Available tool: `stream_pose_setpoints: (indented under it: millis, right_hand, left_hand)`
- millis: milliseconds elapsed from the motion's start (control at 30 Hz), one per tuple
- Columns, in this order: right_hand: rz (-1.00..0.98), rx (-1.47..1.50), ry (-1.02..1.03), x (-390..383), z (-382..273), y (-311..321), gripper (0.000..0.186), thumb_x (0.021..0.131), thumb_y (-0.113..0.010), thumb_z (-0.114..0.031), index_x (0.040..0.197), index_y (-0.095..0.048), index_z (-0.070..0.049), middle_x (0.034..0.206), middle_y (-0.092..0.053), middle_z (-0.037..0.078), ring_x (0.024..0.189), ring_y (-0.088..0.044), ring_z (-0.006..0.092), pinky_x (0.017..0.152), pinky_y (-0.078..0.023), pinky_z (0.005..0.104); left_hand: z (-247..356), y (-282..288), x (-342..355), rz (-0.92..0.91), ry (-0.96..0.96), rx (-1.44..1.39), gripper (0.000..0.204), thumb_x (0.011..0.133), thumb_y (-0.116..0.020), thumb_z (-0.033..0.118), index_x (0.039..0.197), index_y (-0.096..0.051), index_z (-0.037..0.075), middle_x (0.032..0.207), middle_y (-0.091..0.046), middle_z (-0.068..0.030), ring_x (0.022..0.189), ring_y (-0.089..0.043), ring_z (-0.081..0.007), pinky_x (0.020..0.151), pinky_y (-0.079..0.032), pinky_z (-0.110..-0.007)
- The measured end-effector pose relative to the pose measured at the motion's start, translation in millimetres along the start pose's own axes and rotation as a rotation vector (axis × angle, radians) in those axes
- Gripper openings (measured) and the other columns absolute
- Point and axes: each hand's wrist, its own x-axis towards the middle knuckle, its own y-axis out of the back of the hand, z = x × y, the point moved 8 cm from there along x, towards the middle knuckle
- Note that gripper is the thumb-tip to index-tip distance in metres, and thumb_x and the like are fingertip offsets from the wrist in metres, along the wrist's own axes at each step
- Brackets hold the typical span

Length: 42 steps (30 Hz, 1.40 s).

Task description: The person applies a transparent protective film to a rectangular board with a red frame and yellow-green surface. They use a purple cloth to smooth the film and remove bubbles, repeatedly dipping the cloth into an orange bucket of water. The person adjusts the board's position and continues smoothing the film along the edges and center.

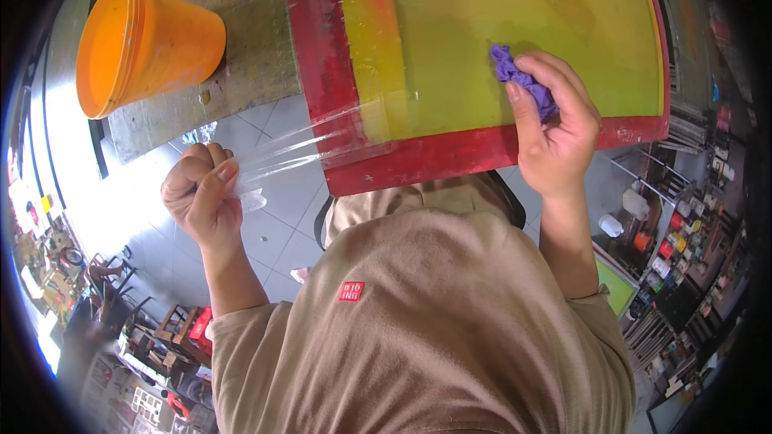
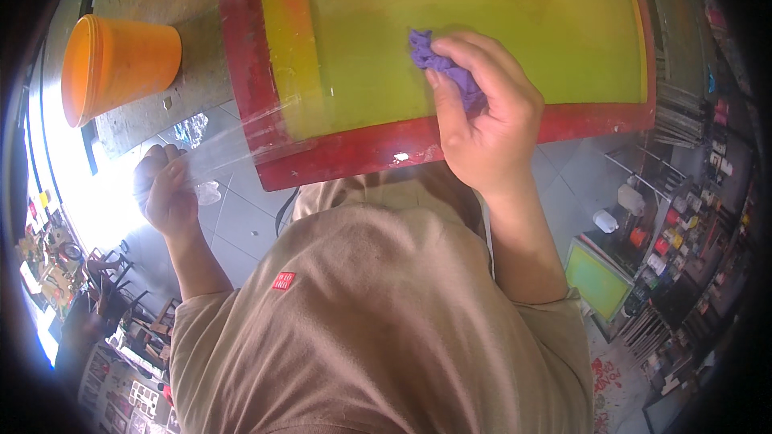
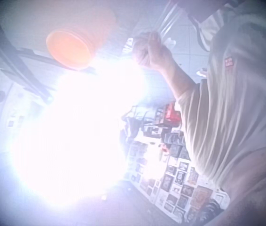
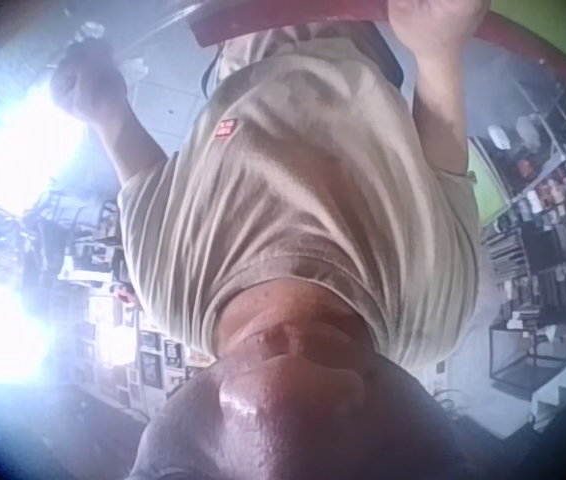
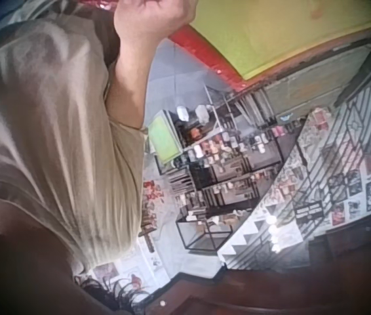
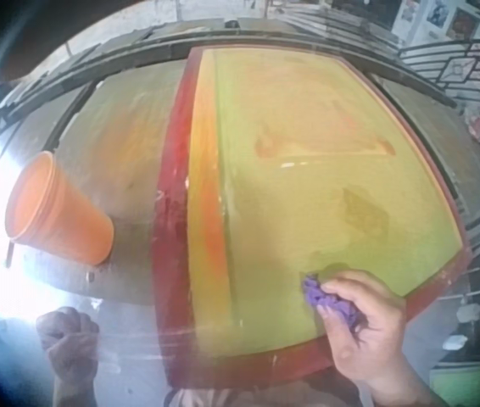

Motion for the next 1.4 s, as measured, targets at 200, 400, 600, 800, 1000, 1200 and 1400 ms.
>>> stream_pose_setpoints:
  millis: [200,400,600,800,1000,1200,1400]
  right_hand:
    - [-0.003,-0.001,-0.004,0,0,0,0.023,0.075,-0.065,0.009,0.097,-0.064,0.002,0.095,-0.066,0.014,0.085,-0.064,0.0208,0.076,-0.051,0.0276]
    - [-0.063,-0.016,-0.049,-3,2,-3,0.022,0.08,-0.064,0.008,0.102,-0.063,0.004,0.104,-0.063,0.014,0.095,-0.06,0.0195,0.085,-0.047,0.0285]
    - [-0.012,-0.021,-0.007,-1,0,-2,0.022,0.076,-0.064,0.01,0.096,-0.064,0.003,0.097,-0.065,0.014,0.086,-0.064,0.02,0.077,-0.05,0.0273]
    - [-0.016,-0.024,-0.003,-1,-1,-3,0.023,0.076,-0.064,0.011,0.097,-0.064,0.003,0.098,-0.065,0.014,0.087,-0.064,0.0205,0.078,-0.05,0.0279]
    - [-0.029,-0.037,-0.007,-1,1,-3,0.023,0.076,-0.064,0.01,0.098,-0.064,0.003,0.099,-0.065,0.014,0.088,-0.064,0.0206,0.079,-0.05,0.028]
    - [-0.029,-0.066,-0.011,-4,0,-3,0.022,0.078,-0.064,0.009,0.098,-0.064,0.003,0.1,-0.065,0.014,0.089,-0.063,0.0206,0.08,-0.049,0.0278]
    - [-0.05,-0.06,-0.012,-7,-5,-5,0.021,0.078,-0.064,0.009,0.098,-0.064,0.003,0.099,-0.065,0.014,0.089,-0.063,0.0203,0.079,-0.049,0.0277]
  left_hand:
    - [-1,9,-2,-0.042,0.029,0.024,0.019,0.07,-0.051,-0.012,0.062,-0.044,0.003,0.065,-0.034,-0.0021,0.06,-0.031,-0.0129,0.056,-0.025,-0.026]
    - [2,19,-1,0.029,-0.023,0.022,0.018,0.07,-0.053,-0.01,0.059,-0.045,0.001,0.059,-0.035,-0.0014,0.053,-0.03,-0.0104,0.051,-0.023,-0.027]
    - [3,27,-1,0.047,-0.018,0.035,0.018,0.07,-0.053,-0.01,0.059,-0.046,0.001,0.059,-0.035,-0.0013,0.053,-0.031,-0.0103,0.052,-0.023,-0.027]
    - [6,32,-3,0.07,-0.039,0.039,0.018,0.071,-0.054,-0.01,0.059,-0.045,0.001,0.059,-0.035,-0.0015,0.053,-0.031,-0.0106,0.052,-0.024,-0.027]
    - [6,39,-1,0.077,-0.059,0.05,0.02,0.071,-0.053,-0.009,0.057,-0.044,0.002,0.058,-0.035,-0.002,0.054,-0.031,-0.0112,0.053,-0.024,-0.027]
    - [8,55,-6,0.084,-0.064,0.0,0.023,0.072,-0.052,-0.009,0.056,-0.041,0.003,0.058,-0.035,-0.0023,0.055,-0.03,-0.0119,0.053,-0.024,-0.027]
    - [11,69,-17,0.112,-0.053,0.04,0.021,0.072,-0.051,-0.009,0.058,-0.042,0.004,0.062,-0.036,-0.0023,0.058,-0.033,-0.0133,0.057,-0.028,-0.028]
